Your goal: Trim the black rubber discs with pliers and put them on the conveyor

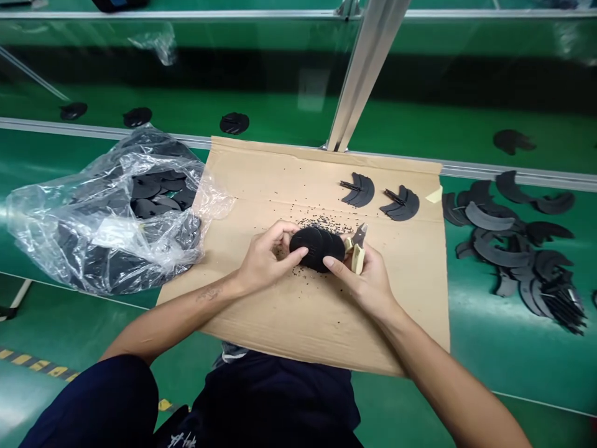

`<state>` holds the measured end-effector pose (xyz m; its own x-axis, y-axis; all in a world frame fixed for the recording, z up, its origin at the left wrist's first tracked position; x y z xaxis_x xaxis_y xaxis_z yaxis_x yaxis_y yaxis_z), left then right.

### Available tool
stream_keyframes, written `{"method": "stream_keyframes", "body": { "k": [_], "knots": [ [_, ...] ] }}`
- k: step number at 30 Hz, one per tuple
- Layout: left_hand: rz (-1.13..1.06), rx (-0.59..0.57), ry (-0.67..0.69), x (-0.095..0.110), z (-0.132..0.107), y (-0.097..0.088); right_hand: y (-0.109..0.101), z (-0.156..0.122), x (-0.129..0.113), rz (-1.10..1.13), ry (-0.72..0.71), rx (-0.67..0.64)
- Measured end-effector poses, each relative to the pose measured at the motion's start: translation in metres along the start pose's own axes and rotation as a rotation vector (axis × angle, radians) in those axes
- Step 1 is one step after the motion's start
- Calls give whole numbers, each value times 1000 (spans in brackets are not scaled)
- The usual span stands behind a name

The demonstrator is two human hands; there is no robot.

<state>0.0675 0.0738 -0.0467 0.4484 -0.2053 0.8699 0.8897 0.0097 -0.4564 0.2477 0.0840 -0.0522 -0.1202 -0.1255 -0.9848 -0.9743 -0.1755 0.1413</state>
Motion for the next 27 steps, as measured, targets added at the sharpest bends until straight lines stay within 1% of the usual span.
{"method": "stream_keyframes", "body": {
  "k": [3,7,9,11,13,16,18,20,23,27],
  "knots": [
    [-19,-17,-10,1,1,1,2,-2,-4,-37,-48,-13],
    [-100,-76,62,9,4,4,8,-4,-12,-111,-137,-66],
    [-93,-96,105,13,5,3,9,-4,-16,-161,-176,-78],
    [-2,-100,163,18,5,1,9,-5,-25,-228,-249,-72],
    [127,-93,253,26,3,-1,9,-8,-36,-306,-361,-70],
    [270,-92,397,38,-3,1,18,-14,-47,-412,-516,-141],
    [295,-87,450,43,-6,2,24,-18,-47,-464,-569,-198],
    [263,-72,454,45,-6,0,27,-20,-45,-474,-605,-223],
    [144,-39,438,46,-4,-6,28,-25,-46,-426,-679,-227],
    [56,5,500,54,-5,-13,30,-30,-48,-394,-746,-238]
  ]
}}
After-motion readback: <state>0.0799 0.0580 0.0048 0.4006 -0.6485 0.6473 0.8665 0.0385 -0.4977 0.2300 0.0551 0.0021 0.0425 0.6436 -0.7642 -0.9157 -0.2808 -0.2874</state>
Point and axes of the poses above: each hand's wrist, its own z-axis towards the middle knuckle, its own y-axis out of the palm, x = y × z, the point moved 9 cm from there along z, towards the middle knuckle, and after that the axes turned 13 degrees about z, right-handed, at the moved point
